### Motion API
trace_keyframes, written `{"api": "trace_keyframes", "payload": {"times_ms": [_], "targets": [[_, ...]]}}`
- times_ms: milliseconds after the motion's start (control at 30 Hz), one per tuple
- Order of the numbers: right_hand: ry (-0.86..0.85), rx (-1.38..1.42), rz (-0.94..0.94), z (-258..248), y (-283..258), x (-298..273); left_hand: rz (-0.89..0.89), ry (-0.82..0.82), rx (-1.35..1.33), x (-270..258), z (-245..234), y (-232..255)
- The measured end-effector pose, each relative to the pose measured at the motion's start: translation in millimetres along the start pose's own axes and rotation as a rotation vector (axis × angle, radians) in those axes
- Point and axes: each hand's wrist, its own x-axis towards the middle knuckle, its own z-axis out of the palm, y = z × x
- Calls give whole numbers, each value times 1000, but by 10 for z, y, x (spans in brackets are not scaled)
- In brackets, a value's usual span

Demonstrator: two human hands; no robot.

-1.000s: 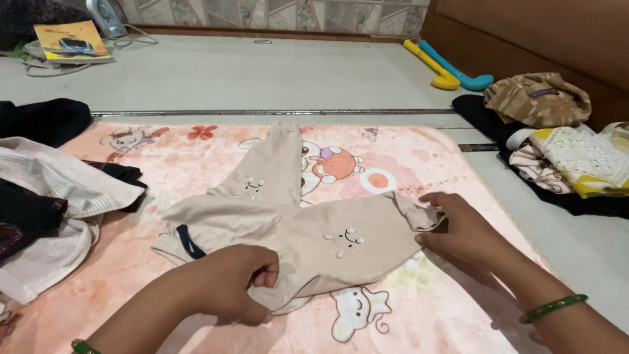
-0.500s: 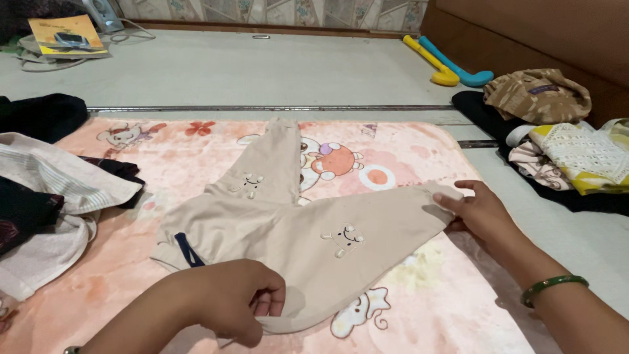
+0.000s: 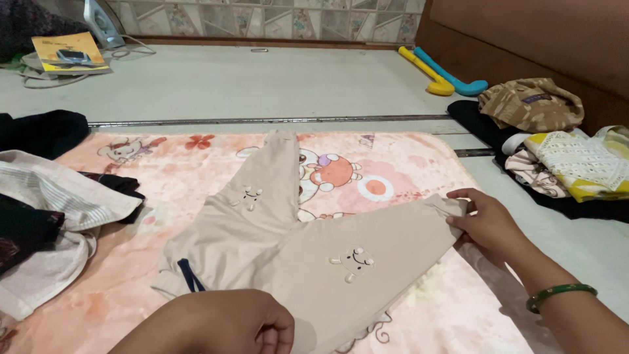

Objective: The person folds a yellow patterned shirt and a pair of beige trousers by hand on a bed.

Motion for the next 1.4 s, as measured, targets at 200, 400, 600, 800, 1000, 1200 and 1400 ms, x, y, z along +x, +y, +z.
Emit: {"api": "trace_keyframes", "payload": {"times_ms": [200,400,600,800,1000,1200,1400], "targets": [[-12,-320,-28,-15,-76,-95,115,-23,39,19,-12,-12],[216,-780,-556,185,-408,-557,110,346,-329,-138,-394,-380],[-543,-364,-741,773,-714,-1311,-367,1188,283,-257,-697,-1137],[-949,-580,-1246,1059,-815,-1677,-520,881,-10,-154,-744,-1392],[-1033,-689,-1381,1113,-720,-1651,-528,914,-119,-358,-758,-1282],[-997,-703,-1471,1113,-726,-1666,-719,888,255,-414,-706,-981],[-1044,-637,-1414,1066,-854,-1711,42,1240,271,-252,-515,-580]]}}
